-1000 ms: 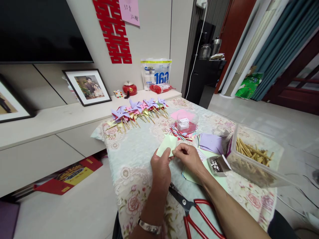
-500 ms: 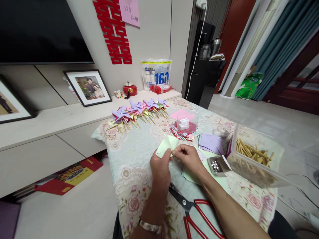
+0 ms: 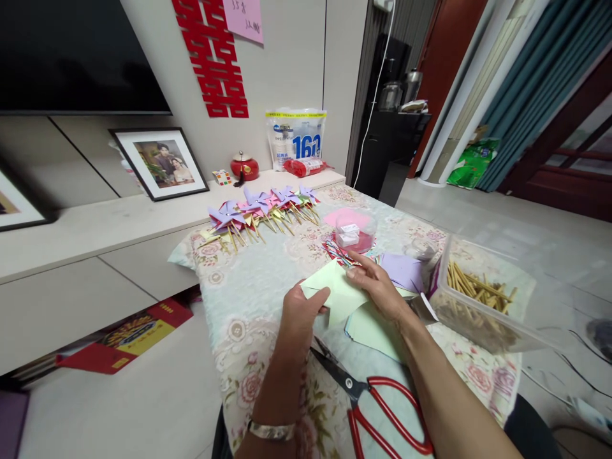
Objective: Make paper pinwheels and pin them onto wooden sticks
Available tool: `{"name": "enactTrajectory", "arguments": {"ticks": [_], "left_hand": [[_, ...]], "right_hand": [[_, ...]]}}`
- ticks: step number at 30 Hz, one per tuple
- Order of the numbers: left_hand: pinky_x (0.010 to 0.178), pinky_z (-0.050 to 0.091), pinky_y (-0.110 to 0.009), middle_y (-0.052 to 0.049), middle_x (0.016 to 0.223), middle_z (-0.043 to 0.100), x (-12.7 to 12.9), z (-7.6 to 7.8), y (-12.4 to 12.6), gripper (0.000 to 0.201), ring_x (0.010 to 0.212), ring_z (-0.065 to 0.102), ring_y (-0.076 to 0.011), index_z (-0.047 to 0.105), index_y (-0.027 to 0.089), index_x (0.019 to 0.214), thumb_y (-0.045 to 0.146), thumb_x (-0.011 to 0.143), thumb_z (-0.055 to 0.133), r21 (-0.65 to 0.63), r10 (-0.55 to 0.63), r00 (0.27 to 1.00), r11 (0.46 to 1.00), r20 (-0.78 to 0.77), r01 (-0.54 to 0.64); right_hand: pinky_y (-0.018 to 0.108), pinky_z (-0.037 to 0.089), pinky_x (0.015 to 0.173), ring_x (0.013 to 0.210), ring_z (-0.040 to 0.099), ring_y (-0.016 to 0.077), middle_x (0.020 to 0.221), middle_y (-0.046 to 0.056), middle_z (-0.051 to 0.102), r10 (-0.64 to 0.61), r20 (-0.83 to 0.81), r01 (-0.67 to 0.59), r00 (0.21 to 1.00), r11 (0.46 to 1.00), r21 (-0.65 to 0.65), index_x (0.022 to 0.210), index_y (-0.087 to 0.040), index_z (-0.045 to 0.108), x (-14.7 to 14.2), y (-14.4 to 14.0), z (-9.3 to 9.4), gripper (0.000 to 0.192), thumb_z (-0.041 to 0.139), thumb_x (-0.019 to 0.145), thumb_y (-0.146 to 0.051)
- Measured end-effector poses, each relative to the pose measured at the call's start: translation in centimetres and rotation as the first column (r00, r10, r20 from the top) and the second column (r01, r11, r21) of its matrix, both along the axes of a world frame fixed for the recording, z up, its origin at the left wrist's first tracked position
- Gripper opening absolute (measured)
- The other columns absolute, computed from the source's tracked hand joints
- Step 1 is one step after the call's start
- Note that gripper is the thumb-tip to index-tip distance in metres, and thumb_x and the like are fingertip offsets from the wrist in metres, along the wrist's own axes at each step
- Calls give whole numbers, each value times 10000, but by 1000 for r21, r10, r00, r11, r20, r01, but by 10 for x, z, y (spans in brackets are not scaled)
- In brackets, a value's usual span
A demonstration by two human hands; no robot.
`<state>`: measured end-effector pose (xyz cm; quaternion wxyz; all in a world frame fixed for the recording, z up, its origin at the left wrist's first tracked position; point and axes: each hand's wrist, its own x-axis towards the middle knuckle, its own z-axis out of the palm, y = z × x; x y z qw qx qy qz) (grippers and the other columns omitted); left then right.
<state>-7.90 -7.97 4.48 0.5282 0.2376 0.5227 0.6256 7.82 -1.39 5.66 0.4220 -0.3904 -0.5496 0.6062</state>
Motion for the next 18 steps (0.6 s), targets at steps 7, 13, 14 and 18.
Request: {"name": "enactTrajectory", "arguments": {"ticks": [7, 13, 14, 18], "left_hand": [[559, 505, -238, -25, 737, 741, -4, -11, 2, 283, 613, 651, -158, 694, 159, 899, 232, 634, 762, 15, -28, 968, 999, -248, 33], [579, 502, -251, -36, 720, 737, -6, -17, 4, 201, 619, 649, -173, 680, 174, 848, 236, 664, 729, 26, -45, 907, 998, -418, 61], [579, 500, -252, -35, 722, 738, -6, -17, 4, 195, 622, 649, -175, 680, 177, 850, 237, 670, 721, 22, -47, 898, 998, -438, 64], [571, 489, -251, -30, 718, 735, -6, -18, 3, 178, 618, 643, -175, 672, 185, 852, 236, 683, 703, 17, -47, 874, 998, -483, 63]], "right_hand": [[248, 452, 568, 619, 601, 151, 724, -46, 635, 172, -1, -171, 985, 978, -123, 1520, -234, 383, -5, -12, 5, 892, 764, 713, -214], [280, 529, 622, 749, 678, 198, 1100, 61, 739, 179, 17, -176, 984, 977, -121, 1544, -243, 344, -8, -11, 2, 993, 738, 642, -115], [282, 532, 624, 749, 680, 198, 1139, 64, 733, 177, 32, -173, 984, 979, -108, 1545, -248, 348, -8, -11, 2, 1000, 737, 634, -108], [274, 530, 627, 735, 674, 184, 1156, 58, 726, 138, 93, -137, 986, 990, -20, 1517, -243, 416, -9, -10, -2, 961, 737, 622, -101]]}}
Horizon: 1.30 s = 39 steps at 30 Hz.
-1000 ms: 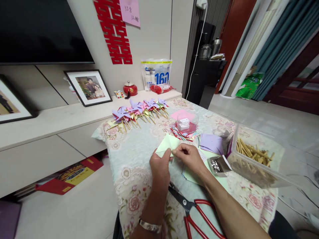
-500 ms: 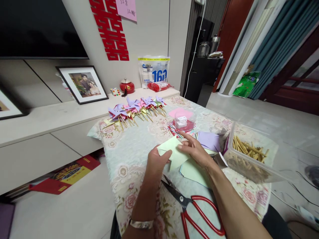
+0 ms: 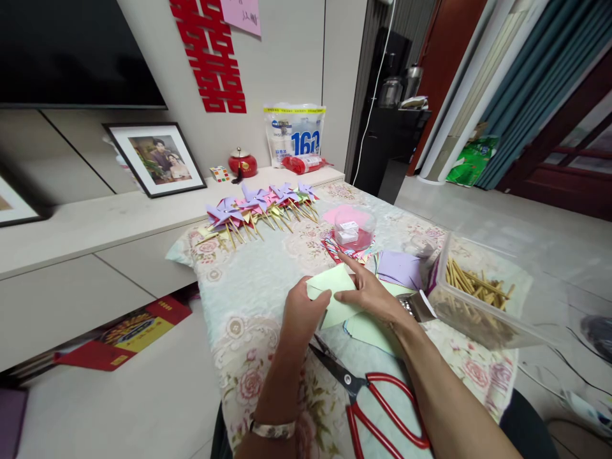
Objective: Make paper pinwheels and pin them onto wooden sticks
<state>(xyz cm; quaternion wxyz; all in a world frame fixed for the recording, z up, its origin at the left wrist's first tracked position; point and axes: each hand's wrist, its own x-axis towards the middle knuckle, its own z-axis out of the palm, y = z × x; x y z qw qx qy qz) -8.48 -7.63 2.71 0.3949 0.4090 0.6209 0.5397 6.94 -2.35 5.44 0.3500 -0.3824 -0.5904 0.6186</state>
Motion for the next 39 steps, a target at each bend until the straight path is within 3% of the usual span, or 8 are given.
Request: {"name": "enactTrajectory", "arguments": {"ticks": [3, 7, 10, 14, 26, 31, 35, 39], "left_hand": [[557, 480, -246, -26, 700, 728, 0, -3, 1, 173, 602, 637, -171, 673, 184, 841, 234, 679, 712, 9, 2, 1000, 1000, -9, -2], [550, 484, -243, -28, 705, 732, 2, -1, 2, 244, 592, 642, -166, 676, 173, 864, 225, 640, 759, 1, 42, 996, 999, 80, -42], [574, 511, -257, -58, 762, 759, 7, 7, 0, 334, 619, 680, -178, 660, 151, 932, 239, 633, 783, -3, 31, 948, 1000, 315, -31], [720, 568, -324, -135, 969, 787, 14, 16, -4, 529, 814, 744, -248, 632, 122, 1071, 203, 584, 823, 50, -49, 809, 998, 586, 24], [731, 589, -343, -125, 938, 794, 17, 17, -4, 497, 809, 752, -262, 688, 123, 1025, 175, 554, 838, 28, 42, 816, 997, 576, -72], [747, 588, -387, -131, 923, 793, 12, 18, -4, 547, 797, 751, -281, 691, 117, 1038, 213, 529, 866, 35, 47, 792, 996, 608, -86], [778, 574, -394, -127, 935, 792, 6, 20, -5, 564, 797, 747, -279, 704, 105, 1048, 226, 523, 871, 46, 43, 761, 994, 648, -96], [776, 564, -366, -104, 884, 794, 3, 23, -5, 502, 805, 743, -271, 714, 111, 1011, 207, 537, 848, 49, 19, 727, 996, 687, -73]], "right_hand": [[266, 518, 618, 705, 654, 174, 1054, 42, 741, -36, 36, 34, 999, 998, 56, 1486, -230, 469, -1, 1, -2, 923, 729, 610, -102], [245, 475, 560, 624, 597, 152, 912, 23, 732, -37, 55, 36, 998, 999, 24, 1513, -209, 421, -3, 0, 1, 956, 689, 601, -101], [241, 456, 545, 619, 581, 150, 880, 19, 714, -56, -3, 56, 998, 998, -25, 1530, -189, 378, -5, -2, 3, 981, 671, 597, -115], [251, 473, 592, 699, 620, 172, 959, 40, 720, -108, -59, 108, 992, 994, -11, 1501, -197, 411, -8, -2, 3, 941, 673, 599, -145], [267, 501, 674, 853, 654, 212, 1008, 55, 723, -106, -108, 106, 989, 994, -7, 1431, -194, 482, -13, -5, 3, 856, 726, 612, -155], [265, 460, 631, 687, 625, 169, 851, 11, 723, -44, -159, 31, 986, 996, -82, 1422, -199, 490, -8, -2, -2, 803, 762, 667, -231], [228, 327, 534, 516, 462, 96, 602, -81, 562, -50, -124, 38, 991, 994, -100, 1395, -154, 543, -3, 1, 0, 770, 770, 666, -250], [226, 323, 542, 526, 451, 85, 624, -78, 563, -13, -174, -6, 985, 994, -107, 1366, -156, 580, -1, 2, 3, 757, 785, 643, -244]]}}
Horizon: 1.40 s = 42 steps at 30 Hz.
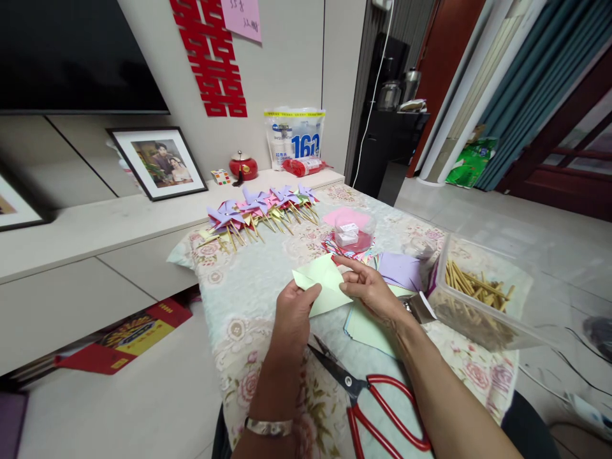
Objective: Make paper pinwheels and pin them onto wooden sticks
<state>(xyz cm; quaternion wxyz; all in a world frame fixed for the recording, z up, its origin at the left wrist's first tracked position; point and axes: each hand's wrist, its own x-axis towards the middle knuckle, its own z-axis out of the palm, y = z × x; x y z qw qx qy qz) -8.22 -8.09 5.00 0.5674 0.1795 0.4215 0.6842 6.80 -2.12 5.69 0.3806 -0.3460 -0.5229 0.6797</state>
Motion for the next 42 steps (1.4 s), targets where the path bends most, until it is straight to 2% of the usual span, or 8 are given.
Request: {"name": "enactTrajectory", "arguments": {"ticks": [4, 8, 12, 16, 22, 27, 34, 42], "left_hand": [[756, 560, -338, -86, 869, 793, -3, -1, 0, 446, 809, 739, -263, 716, 129, 987, 187, 559, 827, -9, -27, 998, 1000, 49, 27], [751, 554, -328, -75, 868, 791, -5, -3, 0, 409, 814, 737, -258, 717, 144, 976, 178, 580, 811, -18, -17, 997, 1000, 73, 18], [734, 553, -321, -57, 812, 785, -5, -3, 1, 388, 776, 736, -249, 717, 151, 938, 164, 561, 807, -25, 13, 997, 1000, 77, -12], [704, 547, -311, -55, 778, 782, -5, -1, 1, 391, 732, 730, -241, 711, 136, 909, 163, 533, 815, -36, 40, 997, 999, 60, -38], [626, 521, -280, -80, 777, 786, -3, -1, 0, 431, 700, 726, -236, 702, 98, 908, 162, 502, 832, -61, 78, 997, 995, 25, -76], [659, 539, -294, -102, 839, 795, -1, -7, 3, 484, 694, 727, -225, 706, 84, 962, 161, 504, 843, -32, 90, 996, 995, -18, -91], [634, 562, -289, -93, 828, 792, 0, -12, 3, 479, 663, 715, -201, 700, 89, 984, 155, 528, 828, -22, 123, 987, 992, -103, -126], [648, 587, -315, -121, 880, 797, 5, -19, 12, 452, 759, 749, -263, 704, 109, 950, 139, 505, 771, -41, 175, 972, 982, -159, -183]], "right_hand": [[286, 477, 716, 799, 631, 165, 968, 25, 721, -4, -43, 7, 999, 999, 53, 1281, -238, 661, -1, 1, -1, 674, 814, 625, -238], [342, 492, 857, 1094, 600, 236, 1238, 52, 675, -63, 31, 53, 998, 965, 257, 1114, -287, 756, 2, 2, -2, 440, 817, 680, -250], [353, 466, 879, 1064, 584, 229, 1121, 54, 633, -58, 109, -5, 992, 865, 501, 971, -289, 800, 9, 3, -1, 196, 780, 778, -257], [382, 437, 904, 963, 569, 223, 950, 43, 593, -35, 206, -110, 978, 752, 650, 984, -295, 801, 15, 4, -1, 147, 712, 877, -343], [365, 435, 879, 942, 569, 216, 942, 43, 583, 38, 264, -216, 964, 689, 691, 987, -289, 790, 16, 4, 2, 238, 661, 913, -474], [349, 432, 842, 905, 571, 207, 899, 36, 603, 33, 287, -238, 957, 654, 718, 964, -280, 782, 14, 3, 1, 211, 674, 909, -452], [348, 428, 841, 898, 573, 208, 887, 39, 606, 13, 335, -254, 942, 680, 687, 879, -228, 748, 14, 3, 1, 164, 684, 915, -375], [354, 421, 809, 863, 564, 211, 856, 35, 609, -71, 421, -250, 904, 712, 657, 785, -205, 693, 9, -1, 5, 115, 663, 891, -240]]}}
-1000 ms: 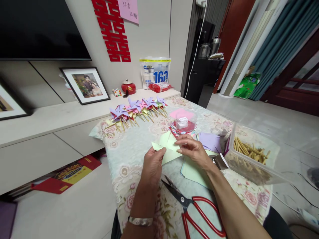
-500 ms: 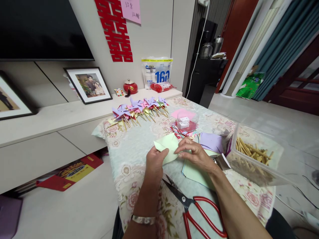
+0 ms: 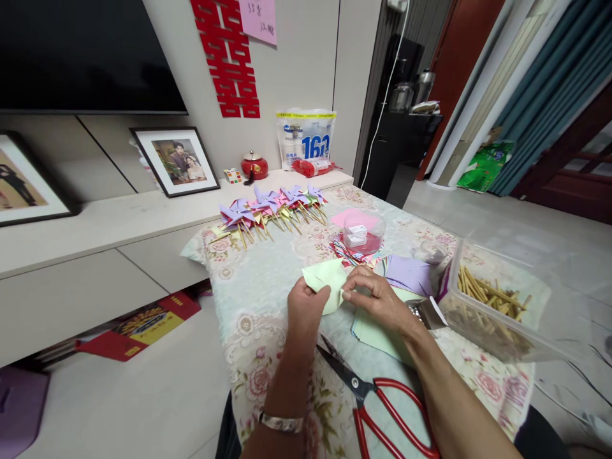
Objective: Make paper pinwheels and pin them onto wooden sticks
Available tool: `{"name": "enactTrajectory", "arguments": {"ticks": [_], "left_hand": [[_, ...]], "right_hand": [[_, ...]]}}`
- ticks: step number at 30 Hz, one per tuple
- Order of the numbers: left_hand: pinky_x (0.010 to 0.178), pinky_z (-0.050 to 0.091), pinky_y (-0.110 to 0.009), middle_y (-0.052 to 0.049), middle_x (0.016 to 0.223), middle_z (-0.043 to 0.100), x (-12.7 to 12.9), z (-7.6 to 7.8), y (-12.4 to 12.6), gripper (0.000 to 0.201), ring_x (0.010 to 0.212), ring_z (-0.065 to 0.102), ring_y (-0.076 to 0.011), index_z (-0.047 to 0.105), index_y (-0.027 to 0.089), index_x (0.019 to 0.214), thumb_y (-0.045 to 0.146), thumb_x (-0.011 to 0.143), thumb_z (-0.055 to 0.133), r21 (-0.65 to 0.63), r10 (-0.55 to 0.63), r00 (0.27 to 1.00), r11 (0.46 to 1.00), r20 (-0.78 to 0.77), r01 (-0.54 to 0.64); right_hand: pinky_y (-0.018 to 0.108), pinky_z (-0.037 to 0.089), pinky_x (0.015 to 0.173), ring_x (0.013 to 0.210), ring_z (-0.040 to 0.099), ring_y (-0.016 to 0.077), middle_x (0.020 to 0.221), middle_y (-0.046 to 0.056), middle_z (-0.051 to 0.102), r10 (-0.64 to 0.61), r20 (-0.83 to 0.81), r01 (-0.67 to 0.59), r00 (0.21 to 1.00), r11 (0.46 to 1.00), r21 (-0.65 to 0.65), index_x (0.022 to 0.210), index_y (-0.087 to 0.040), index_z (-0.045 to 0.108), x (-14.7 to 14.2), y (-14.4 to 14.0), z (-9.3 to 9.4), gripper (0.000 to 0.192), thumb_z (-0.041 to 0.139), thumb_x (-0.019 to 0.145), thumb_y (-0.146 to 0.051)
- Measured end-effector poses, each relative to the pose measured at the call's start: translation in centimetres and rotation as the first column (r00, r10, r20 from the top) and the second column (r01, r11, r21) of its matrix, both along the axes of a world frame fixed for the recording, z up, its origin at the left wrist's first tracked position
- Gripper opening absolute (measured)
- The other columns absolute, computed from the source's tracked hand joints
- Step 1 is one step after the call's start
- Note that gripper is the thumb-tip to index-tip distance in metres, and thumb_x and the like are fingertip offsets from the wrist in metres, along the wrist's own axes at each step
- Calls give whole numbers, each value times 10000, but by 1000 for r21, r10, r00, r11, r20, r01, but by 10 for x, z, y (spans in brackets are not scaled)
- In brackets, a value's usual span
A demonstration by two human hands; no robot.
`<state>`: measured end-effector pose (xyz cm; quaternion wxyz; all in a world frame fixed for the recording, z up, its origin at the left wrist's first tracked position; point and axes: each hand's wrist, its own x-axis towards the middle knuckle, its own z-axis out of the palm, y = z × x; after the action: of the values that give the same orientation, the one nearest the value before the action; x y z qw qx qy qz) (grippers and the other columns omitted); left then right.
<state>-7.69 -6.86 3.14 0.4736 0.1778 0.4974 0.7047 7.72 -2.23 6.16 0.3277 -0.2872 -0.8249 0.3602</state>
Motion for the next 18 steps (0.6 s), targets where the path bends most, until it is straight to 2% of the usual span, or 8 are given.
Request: {"name": "enactTrajectory", "arguments": {"ticks": [7, 13, 18], "left_hand": [[704, 593, -327, -107, 873, 799, 4, -11, 6, 415, 834, 755, -282, 717, 136, 902, 152, 489, 752, -1, 4, 999, 1000, -37, -4], [718, 591, -331, -105, 886, 800, 5, -11, 3, 425, 829, 754, -275, 726, 135, 919, 162, 498, 774, 17, -47, 998, 999, -37, 47], [714, 589, -320, -90, 870, 801, 5, -8, 2, 420, 814, 752, -264, 740, 137, 908, 152, 489, 765, 4, -52, 998, 999, -37, 52]], "right_hand": [[360, 398, 787, 822, 563, 213, 785, 23, 630, -98, 23, 98, 995, 995, 23, 730, -202, 684, -7, 0, -7, 120, 674, 848, -183], [364, 398, 801, 844, 560, 217, 804, 23, 622, -137, 16, 136, 990, 989, 49, 736, -214, 688, -9, -1, -10, 115, 672, 846, -189], [386, 397, 853, 925, 562, 235, 904, 45, 625, -172, 19, 171, 985, 983, 62, 737, -210, 697, -9, 1, -13, 78, 703, 814, -198]]}}
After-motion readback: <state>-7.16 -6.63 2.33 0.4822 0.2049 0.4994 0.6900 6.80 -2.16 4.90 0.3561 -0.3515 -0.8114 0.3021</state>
